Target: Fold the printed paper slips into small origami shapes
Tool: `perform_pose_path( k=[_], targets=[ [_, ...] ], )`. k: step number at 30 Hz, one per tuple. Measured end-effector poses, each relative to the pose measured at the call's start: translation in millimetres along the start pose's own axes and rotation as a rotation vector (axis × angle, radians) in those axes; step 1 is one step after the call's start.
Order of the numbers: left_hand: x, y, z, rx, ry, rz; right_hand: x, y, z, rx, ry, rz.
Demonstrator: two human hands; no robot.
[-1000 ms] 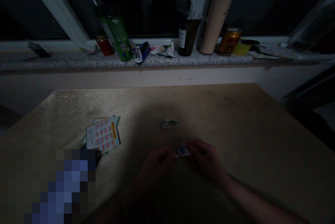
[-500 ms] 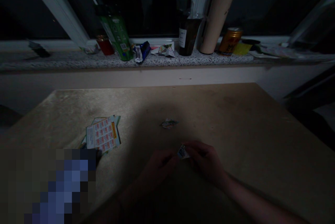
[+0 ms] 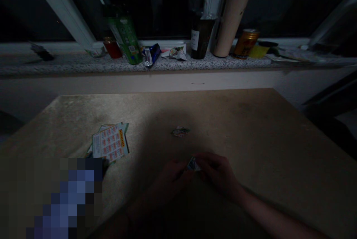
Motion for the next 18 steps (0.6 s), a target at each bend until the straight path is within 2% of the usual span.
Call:
perform_pose_path(
  k=[3,9,18],
  targets=[
    [-0.4,-1.9,-1.1,-0.015,-0.040,-0.033,1.6,-1.7,0.7,-0.010,-0.004,0.003],
    [-1.6,-1.8,-1.7,0.006,-0.021,-0.078,-1.5,-1.9,0.1,-0.024,0.040,0.058],
    [-2.8,-2.7,-3.4,-0.044,-0.008,0.068,-4.7,-4.5,3.1,-0.084,0.062,0.115]
  ],
)
Point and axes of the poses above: each hand's wrist, its own z-axis away from the middle knuckle, its own y-axis out of the back of the hand, x = y × z, the point moved 3 cm from there along -z, towards the middle knuckle, and after that the axes turned 6 degrees about -z, right-handed, at the moved point
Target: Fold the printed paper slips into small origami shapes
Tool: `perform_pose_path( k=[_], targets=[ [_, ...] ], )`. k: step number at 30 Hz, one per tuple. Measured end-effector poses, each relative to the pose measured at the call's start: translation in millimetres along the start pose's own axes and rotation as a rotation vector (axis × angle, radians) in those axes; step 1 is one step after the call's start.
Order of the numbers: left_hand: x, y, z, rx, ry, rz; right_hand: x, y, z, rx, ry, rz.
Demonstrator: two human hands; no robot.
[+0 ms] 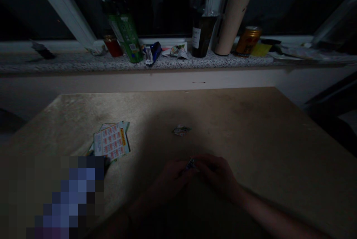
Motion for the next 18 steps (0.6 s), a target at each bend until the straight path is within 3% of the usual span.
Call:
perform_pose_path(
  k=[7,12,18],
  targets=[
    [-3.7,4.8,3.3,0.073,0.066,0.145,-1.5,1.0,-3.3,-0.036,0.018,0.063],
    [-4.2,5.7,3.7,0.066,0.084,0.190,-4.4,-1.2,-2.2,-0.215,0.001,0.026],
    [-2.2,6.0,3.4,0.069,0.075,0.153,0.4,1.9,-2.7,-0.210,-0.013,-0.017]
  ],
)
Point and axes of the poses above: each hand's wrist, its own z-axis away from the middle knuckle, its own y-axis out of the back of the hand, x = y × z, the point moved 3 cm from there along -z, towards the middle knuckle, and after that the axes turned 6 degrees about -z, right-handed, at the moved point
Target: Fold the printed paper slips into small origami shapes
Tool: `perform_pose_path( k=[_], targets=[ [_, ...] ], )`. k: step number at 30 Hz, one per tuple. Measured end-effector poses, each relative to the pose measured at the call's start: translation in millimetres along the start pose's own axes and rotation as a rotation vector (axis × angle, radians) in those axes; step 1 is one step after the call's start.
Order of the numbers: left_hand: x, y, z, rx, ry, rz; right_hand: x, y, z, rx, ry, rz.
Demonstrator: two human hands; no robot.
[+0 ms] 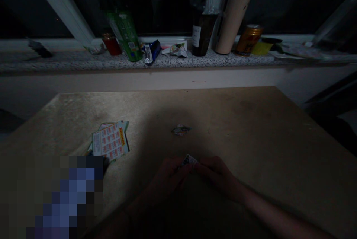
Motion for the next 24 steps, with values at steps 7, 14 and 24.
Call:
perform_pose_path(
  k=[7,14,24],
  targets=[
    [-2,-1,0,-0.022,-0.019,-0.052,-5,-3,-3,-0.091,0.042,0.017],
    [2,-3,-1,0.008,-0.009,-0.048,-5,-2,-2,-0.037,0.030,0.018],
    [0,-4,0,0.017,0.047,0.008,4,2,-2,0.043,-0.041,-0.026]
  ],
)
Point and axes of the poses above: each hand's wrist, its own z-axis away from the middle knuckle, its own y-axis out of the back of the hand, x = y × z, the point moved 3 cm from there along -z, towards the middle knuckle, and after that the axes turned 6 degrees about -z, right-handed, at the moved point
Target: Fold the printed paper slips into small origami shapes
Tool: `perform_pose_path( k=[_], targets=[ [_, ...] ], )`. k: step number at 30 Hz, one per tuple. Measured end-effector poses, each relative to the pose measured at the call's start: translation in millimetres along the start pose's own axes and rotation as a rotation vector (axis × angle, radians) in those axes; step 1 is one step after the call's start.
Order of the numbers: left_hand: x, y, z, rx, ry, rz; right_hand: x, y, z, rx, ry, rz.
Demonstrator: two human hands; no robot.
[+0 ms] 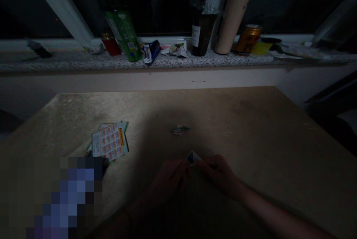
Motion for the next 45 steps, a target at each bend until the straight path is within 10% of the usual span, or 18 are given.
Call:
perform_pose_path(
  k=[45],
  targets=[
    [-5,-1,-1,0.130,-0.088,-0.217,-2,-2,3,0.176,0.195,0.374]
  ],
)
Point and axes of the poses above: each hand's wrist, its own z-axis away from the middle knuckle, its own y-axis out of the back of the hand, x = y × z, the point moved 3 cm from there along -z, towards the middle knuckle, and after that the axes turned 6 degrees about -z, right-handed, at the moved point
